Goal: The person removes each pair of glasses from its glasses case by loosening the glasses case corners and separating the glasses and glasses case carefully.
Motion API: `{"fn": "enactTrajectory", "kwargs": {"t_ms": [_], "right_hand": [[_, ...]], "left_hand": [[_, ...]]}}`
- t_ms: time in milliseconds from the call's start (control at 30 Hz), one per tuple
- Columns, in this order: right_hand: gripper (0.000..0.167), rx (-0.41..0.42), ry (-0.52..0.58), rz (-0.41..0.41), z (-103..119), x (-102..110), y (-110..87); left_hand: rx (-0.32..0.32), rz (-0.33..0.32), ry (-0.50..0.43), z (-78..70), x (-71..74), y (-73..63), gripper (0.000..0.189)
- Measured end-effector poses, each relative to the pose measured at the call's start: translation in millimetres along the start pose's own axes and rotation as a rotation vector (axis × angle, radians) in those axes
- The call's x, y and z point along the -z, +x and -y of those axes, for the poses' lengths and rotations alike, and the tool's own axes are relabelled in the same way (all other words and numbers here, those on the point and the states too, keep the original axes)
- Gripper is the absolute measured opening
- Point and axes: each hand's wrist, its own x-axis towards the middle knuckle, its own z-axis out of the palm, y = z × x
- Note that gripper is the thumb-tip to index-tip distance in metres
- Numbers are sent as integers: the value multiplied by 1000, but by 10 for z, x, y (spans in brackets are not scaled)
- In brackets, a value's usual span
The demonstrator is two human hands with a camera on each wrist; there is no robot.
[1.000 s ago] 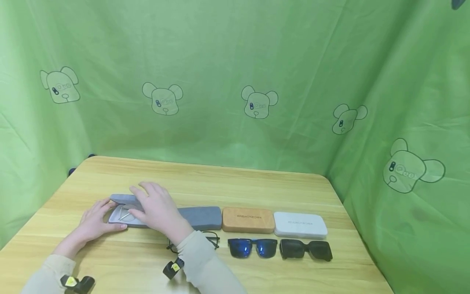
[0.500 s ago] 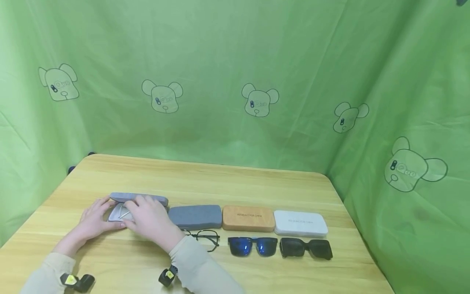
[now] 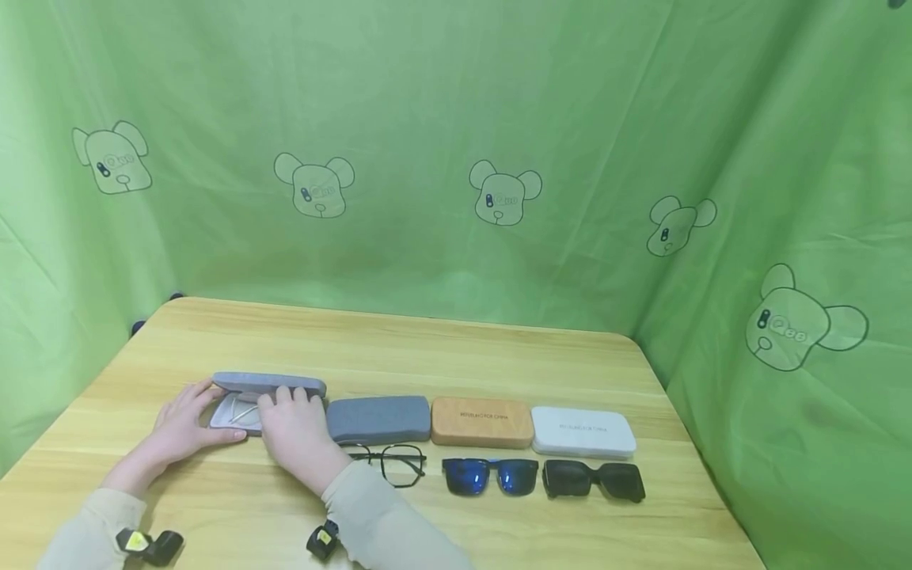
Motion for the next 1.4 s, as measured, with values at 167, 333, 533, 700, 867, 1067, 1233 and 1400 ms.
{"fn": "enactTrajectory", "kwargs": {"t_ms": [167,333,533,700,867,1067,1233,1400], "right_hand": [[26,-74,11,57,60,-25,-2],[28,-131,19,84,109,-36,15],[23,-201,26,109,160,-67,46],[20,-233,18,133,178,-81,60],[21,-243,11,139,181,-92,68],[22,-245,16,172,182,-69,70],[23,-245,21,170,174,-56,60],[22,-241,20,158,173,-68,56]], "left_hand": [[-6,-3,4,4,-3,-7,96],[-9,-8,4,1,-2,-10,95],[0,-5,-6,22,-23,1,94],[-1,-5,5,24,-21,2,93],[-6,-8,17,27,-20,2,92],[0,-4,17,37,-26,3,92],[1,-6,20,37,-31,-3,91],[2,-10,20,31,-30,-5,89]]}}
